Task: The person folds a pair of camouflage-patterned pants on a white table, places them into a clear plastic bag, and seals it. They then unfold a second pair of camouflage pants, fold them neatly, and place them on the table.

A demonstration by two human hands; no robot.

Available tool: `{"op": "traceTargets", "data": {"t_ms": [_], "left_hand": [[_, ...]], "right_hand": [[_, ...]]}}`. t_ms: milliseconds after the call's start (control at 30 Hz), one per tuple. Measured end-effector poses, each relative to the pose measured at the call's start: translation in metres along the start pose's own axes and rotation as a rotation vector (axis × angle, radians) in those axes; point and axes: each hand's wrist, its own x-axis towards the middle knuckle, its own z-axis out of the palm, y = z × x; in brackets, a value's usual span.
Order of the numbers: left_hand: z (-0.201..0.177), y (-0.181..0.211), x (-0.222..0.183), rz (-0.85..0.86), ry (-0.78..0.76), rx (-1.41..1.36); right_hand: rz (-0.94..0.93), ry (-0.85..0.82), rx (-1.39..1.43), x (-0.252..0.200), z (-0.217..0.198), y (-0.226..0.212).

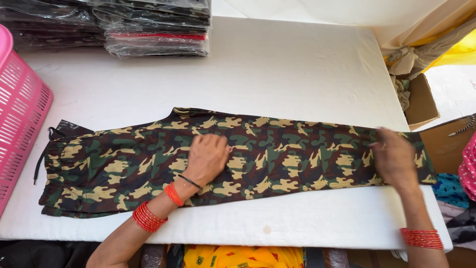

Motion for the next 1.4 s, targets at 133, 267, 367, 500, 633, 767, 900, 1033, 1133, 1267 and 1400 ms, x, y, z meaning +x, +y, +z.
{"op": "traceTargets", "data": {"t_ms": [133, 267, 367, 500, 633, 767, 900, 1033, 1133, 1267, 1400], "left_hand": [[-0.001, -0.04, -0.004, -0.199, 0.057, 0.31], [-0.018, -0.096, 0.005, -0.265, -0.415, 0.09], [-0.005, -0.155, 0.004, -0.367, -0.319, 0.115], [-0.012, -0.188, 0.014, -0.523, -0.075, 0.006], [-0.021, -0.185, 0.034, -0.703, -0.23, -0.102], [0.002, -0.183, 0.023, -0.557, -0.057, 0.232], [-0.005, -0.158, 0.008, -0.519, 0.169, 0.099], [0.0, -0.136, -0.018, -0.356, 0.122, 0.647], [-0.026, -0.103, -0.059, -0.381, 0.029, 0.286], [-0.088, -0.121, -0.117, -0.757, -0.336, 0.464], [-0.086, -0.157, -0.163, -0.699, -0.038, 0.36]], "right_hand": [[-0.209, -0.194, 0.108, 0.01, 0.037, -0.015], [0.086, -0.243, 0.006, 0.016, 0.066, 0.073], [0.236, -0.142, -0.049, 0.015, 0.077, 0.114], [0.215, -0.049, -0.018, 0.009, 0.074, 0.111], [0.238, -0.031, -0.012, 0.009, 0.077, 0.113], [0.239, -0.044, 0.011, 0.009, 0.07, 0.107], [0.239, -0.037, -0.001, 0.009, 0.075, 0.111], [0.219, -0.021, 0.018, 0.006, 0.072, 0.11], [0.23, 0.001, 0.012, 0.007, 0.074, 0.112], [0.275, -0.035, -0.008, 0.009, 0.079, 0.115], [0.265, -0.019, -0.02, 0.01, 0.084, 0.118]]}}
